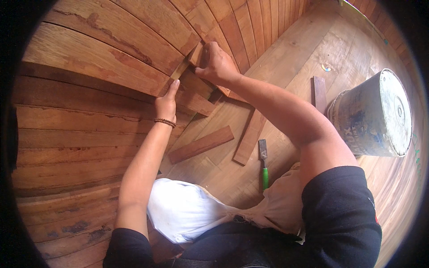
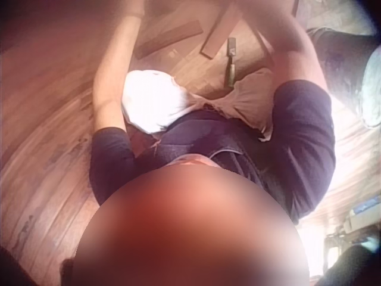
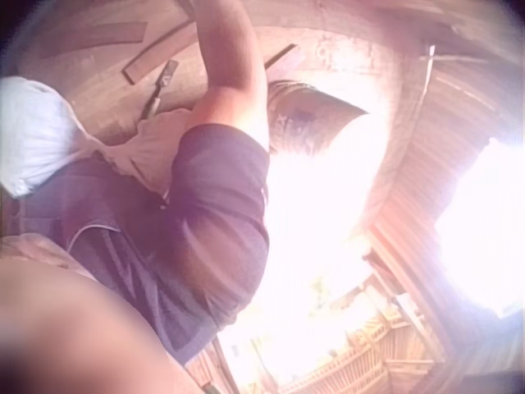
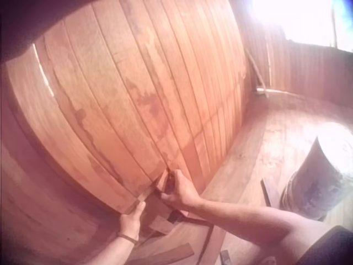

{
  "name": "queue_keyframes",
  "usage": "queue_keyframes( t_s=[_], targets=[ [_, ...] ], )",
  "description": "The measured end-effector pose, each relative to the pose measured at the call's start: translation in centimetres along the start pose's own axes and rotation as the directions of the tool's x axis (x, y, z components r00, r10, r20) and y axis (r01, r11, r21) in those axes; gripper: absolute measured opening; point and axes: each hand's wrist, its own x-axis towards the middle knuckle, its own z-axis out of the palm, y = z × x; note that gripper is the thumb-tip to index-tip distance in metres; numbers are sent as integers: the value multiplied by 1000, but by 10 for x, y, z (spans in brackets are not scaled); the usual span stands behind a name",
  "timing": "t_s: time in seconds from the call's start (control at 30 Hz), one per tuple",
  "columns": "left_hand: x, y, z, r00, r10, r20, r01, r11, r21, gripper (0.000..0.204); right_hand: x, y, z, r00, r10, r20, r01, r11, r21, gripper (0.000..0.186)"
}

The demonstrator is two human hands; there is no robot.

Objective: The person sands a small wooden strip with an angle grinder, then fits it into a gap in the wooden floor. They repeatedly adjust and tap the strip into place using a chisel.

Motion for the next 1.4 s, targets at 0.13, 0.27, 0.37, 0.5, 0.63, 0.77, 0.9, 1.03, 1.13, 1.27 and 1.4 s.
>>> queue_keyframes(
  t_s=[0.13,0.27,0.37,0.5,0.63,0.77,0.9,1.03,1.13,1.27,1.4],
  targets=[
    [0,0,-2,999,-41,28,41,999,-11,62,-2,-8,9,995,-18,-99,13,999,-53,72],
    [1,-2,-3,998,-42,42,43,999,-14,59,0,-10,11,994,8,-112,-27,985,-170,73],
    [2,-4,-2,999,-26,20,25,999,26,49,0,-12,12,980,-92,-178,40,960,-277,74],
    [4,-6,-2,999,22,33,-22,1000,-12,51,-1,-14,17,975,-85,-207,36,972,-232,76],
    [4,-4,-4,998,-36,45,35,999,23,56,2,-10,13,987,-54,-152,22,979,-204,76],
    [3,-1,-5,997,-59,57,56,996,65,57,4,-4,9,989,-67,-134,40,980,-194,76],
    [3,-1,-4,998,-54,33,52,997,53,56,-2,-1,12,982,-109,-152,79,979,-190,76],
    [3,-4,-2,999,5,41,-4,999,-37,56,-6,-1,9,996,-10,-94,12,1000,18,73],
    [2,-6,-1,1000,-23,22,23,999,-32,56,-3,-5,8,996,32,-84,-28,998,51,74],
    [3,-5,-2,998,-28,60,32,998,-55,57,4,-11,14,987,66,-145,-74,996,-48,77],
    [3,-3,-4,999,28,47,-29,999,22,56,3,-10,13,988,20,-156,-42,989,-140,73]
  ],
)
